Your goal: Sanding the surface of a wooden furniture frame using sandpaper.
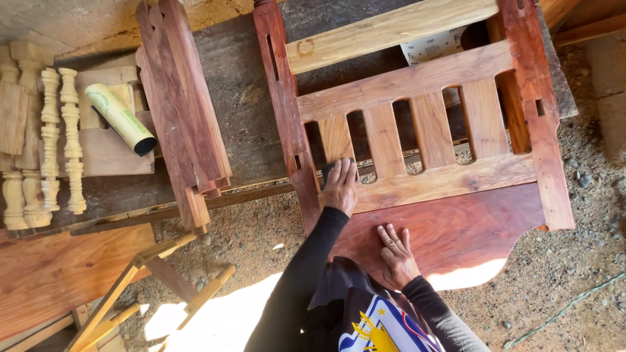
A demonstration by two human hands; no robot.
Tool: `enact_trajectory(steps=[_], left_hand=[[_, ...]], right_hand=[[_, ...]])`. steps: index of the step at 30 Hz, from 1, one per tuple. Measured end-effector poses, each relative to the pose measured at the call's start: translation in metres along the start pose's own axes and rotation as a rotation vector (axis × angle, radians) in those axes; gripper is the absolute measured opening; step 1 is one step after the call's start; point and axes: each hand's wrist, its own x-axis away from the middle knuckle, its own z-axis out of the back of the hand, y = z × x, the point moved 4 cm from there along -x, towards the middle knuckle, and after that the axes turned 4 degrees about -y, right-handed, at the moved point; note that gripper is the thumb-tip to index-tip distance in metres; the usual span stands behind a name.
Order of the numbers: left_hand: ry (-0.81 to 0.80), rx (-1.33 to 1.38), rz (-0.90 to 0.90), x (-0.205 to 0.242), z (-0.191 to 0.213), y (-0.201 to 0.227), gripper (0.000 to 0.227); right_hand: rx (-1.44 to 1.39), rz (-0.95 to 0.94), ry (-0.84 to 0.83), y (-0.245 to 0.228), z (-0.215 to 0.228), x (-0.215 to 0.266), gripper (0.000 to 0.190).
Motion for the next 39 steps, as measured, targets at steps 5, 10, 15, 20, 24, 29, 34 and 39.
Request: enact_trajectory(steps=[5, 10, 15, 20, 24, 29, 34, 39], left_hand=[[0.06, -0.036, 0.014, -0.073, -0.016, -0.039, 0.055], [0.075, 0.055, 0.056, -0.051, 0.008, -0.011, 0.051], [0.059, 0.085, -0.023, 0.007, -0.011, 0.006, 0.051], [0.085, 0.011, 0.008, -0.059, -0.023, -0.024, 0.043], [0.079, 0.046, 0.063, -0.04, -0.001, -0.009, 0.042], [0.119, 0.067, -0.053, -0.009, 0.0, 0.004, 0.041], [0.139, 0.0, 0.07, -0.087, -0.022, -0.038, 0.035], [0.139, -0.006, 0.085, -0.047, -0.003, -0.011, 0.039]], right_hand=[[0.037, 0.004, 0.001, 0.0, -0.001, 0.003, 0.039], [0.058, -0.005, -0.017, 0.003, 0.001, 0.001, 0.077], [0.043, -0.007, -0.025, 0.001, 0.003, 0.003, 0.082], [0.027, 0.006, -0.048, 0.001, 0.004, 0.002, 0.084], [0.026, 0.004, -0.069, 0.003, 0.004, 0.004, 0.087], [0.008, -0.017, -0.029, 0.007, 0.0, 0.005, 0.085], [0.03, -0.017, -0.046, 0.006, -0.002, 0.005, 0.086], [0.051, -0.005, -0.025, 0.008, -0.003, 0.005, 0.084]])
